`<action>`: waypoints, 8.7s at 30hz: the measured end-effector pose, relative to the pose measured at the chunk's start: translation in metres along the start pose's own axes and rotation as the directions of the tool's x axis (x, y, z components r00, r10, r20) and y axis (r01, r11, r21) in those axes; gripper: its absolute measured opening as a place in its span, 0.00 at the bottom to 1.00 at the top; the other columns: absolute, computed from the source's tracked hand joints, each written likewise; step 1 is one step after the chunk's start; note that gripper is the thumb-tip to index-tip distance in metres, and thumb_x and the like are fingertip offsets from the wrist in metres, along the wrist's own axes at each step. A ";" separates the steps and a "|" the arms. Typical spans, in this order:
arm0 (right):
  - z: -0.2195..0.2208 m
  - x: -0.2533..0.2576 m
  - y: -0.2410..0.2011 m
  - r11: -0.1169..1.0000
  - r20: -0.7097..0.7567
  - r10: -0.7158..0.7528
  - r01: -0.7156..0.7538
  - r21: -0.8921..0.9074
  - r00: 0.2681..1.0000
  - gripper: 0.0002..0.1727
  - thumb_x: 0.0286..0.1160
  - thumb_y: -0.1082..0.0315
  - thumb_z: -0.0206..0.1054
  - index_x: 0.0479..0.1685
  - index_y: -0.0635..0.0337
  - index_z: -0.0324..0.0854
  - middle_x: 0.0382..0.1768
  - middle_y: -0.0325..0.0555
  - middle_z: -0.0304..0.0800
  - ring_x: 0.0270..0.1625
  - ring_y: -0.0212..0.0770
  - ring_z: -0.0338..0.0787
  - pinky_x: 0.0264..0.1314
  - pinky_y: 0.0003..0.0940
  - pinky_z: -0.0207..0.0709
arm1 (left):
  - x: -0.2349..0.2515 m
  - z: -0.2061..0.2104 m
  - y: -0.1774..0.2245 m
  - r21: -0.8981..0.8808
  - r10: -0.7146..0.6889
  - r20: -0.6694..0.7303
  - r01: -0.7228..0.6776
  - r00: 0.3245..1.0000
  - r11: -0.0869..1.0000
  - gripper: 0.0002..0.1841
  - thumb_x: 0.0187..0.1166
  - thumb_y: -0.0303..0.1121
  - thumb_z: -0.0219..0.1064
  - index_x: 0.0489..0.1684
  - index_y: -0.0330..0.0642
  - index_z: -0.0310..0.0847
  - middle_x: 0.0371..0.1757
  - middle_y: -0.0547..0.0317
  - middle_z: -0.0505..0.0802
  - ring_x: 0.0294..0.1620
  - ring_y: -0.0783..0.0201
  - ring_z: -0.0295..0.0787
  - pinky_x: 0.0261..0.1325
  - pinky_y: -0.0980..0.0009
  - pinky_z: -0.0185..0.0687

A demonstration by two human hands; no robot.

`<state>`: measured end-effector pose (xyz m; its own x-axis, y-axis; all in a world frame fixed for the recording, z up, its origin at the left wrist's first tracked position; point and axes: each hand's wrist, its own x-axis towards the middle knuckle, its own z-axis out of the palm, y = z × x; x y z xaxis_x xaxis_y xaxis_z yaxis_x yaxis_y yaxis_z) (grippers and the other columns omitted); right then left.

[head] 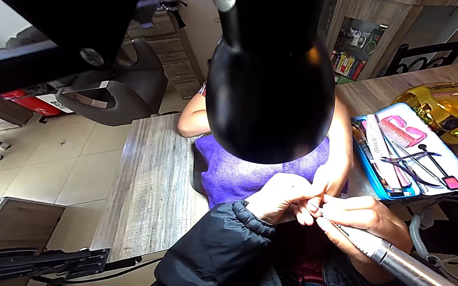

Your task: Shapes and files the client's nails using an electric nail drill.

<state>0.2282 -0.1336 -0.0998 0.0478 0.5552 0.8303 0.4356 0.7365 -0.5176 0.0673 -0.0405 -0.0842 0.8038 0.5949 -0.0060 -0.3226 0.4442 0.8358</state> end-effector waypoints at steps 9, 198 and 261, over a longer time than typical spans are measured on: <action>0.000 0.001 -0.002 1.000 -0.005 0.001 -0.001 0.011 1.000 0.06 0.67 0.68 0.78 0.39 0.50 0.87 0.45 0.30 0.91 0.54 0.29 0.92 0.58 0.24 0.90 | 0.000 0.001 0.000 0.013 -0.004 -0.008 0.004 1.000 1.000 0.16 0.82 0.21 0.59 0.22 0.39 0.88 0.18 0.57 0.92 0.17 0.72 0.90 0.23 0.78 0.87; 0.005 -0.004 0.004 0.991 -0.046 -0.132 0.132 -0.013 0.990 0.06 0.72 0.70 0.76 0.41 0.54 0.85 0.46 0.34 0.91 0.57 0.34 0.93 0.65 0.34 0.91 | -0.001 -0.011 0.000 -0.135 -0.097 0.194 0.124 0.976 0.983 0.18 0.86 0.25 0.50 0.34 0.37 0.90 0.28 0.54 0.96 0.25 0.71 0.94 0.31 0.78 0.89; -0.094 0.025 0.008 0.970 -0.018 0.224 -0.221 0.103 0.975 0.10 0.73 0.50 0.77 0.49 0.33 0.91 0.52 0.19 0.84 0.54 0.25 0.87 0.57 0.26 0.88 | -0.006 -0.013 -0.003 -0.085 -0.078 0.124 0.089 0.989 0.992 0.22 0.91 0.40 0.51 0.36 0.41 0.90 0.31 0.55 0.96 0.27 0.68 0.95 0.34 0.74 0.91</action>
<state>0.3174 -0.1506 -0.0640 0.1603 0.6987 0.6972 0.3195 0.6316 -0.7064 0.0567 -0.0364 -0.0939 0.8824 0.4705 -0.0030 -0.2910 0.5507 0.7824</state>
